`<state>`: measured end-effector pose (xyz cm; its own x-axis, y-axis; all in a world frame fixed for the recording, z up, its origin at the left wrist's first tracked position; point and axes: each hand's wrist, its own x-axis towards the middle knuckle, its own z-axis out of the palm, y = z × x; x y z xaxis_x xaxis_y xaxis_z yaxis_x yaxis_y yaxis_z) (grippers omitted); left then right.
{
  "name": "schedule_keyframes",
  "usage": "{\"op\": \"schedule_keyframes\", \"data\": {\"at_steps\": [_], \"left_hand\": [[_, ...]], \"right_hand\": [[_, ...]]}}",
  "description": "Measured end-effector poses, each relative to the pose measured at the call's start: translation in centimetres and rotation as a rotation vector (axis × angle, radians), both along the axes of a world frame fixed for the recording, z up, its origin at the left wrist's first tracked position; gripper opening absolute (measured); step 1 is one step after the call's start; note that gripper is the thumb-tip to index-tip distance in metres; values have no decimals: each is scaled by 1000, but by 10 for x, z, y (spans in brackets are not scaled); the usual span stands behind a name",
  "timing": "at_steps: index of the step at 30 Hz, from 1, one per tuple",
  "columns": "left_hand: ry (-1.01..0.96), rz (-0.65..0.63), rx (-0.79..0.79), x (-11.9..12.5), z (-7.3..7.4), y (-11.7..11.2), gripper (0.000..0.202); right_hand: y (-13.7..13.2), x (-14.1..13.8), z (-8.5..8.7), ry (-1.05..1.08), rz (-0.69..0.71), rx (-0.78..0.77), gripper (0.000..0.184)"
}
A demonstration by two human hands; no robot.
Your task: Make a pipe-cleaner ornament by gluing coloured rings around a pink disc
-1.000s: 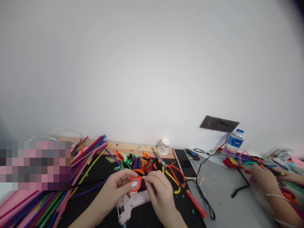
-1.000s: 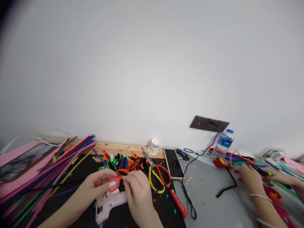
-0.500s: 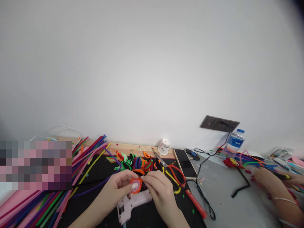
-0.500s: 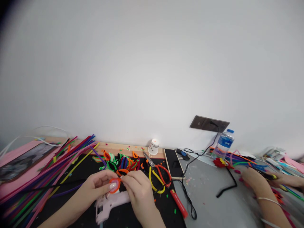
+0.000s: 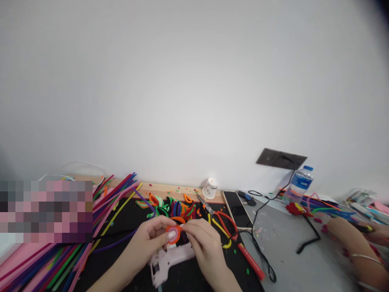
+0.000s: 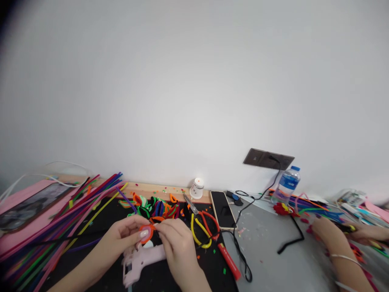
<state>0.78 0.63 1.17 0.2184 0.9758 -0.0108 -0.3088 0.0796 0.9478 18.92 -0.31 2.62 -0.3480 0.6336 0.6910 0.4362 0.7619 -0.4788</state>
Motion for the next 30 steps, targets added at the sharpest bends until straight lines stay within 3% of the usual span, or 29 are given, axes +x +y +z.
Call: {"op": "schedule_keyframes", "data": {"at_steps": [9, 16, 30], "left_hand": [[88, 84, 1, -2, 9, 0, 24], [45, 97, -28, -1, 4, 0, 25], [33, 147, -53, -1, 10, -2, 24]], "right_hand": [[-1, 2, 1, -79, 9, 23, 29], [-1, 0, 0, -105, -4, 44, 29], [-2, -4, -3, -126, -8, -21, 32]]}}
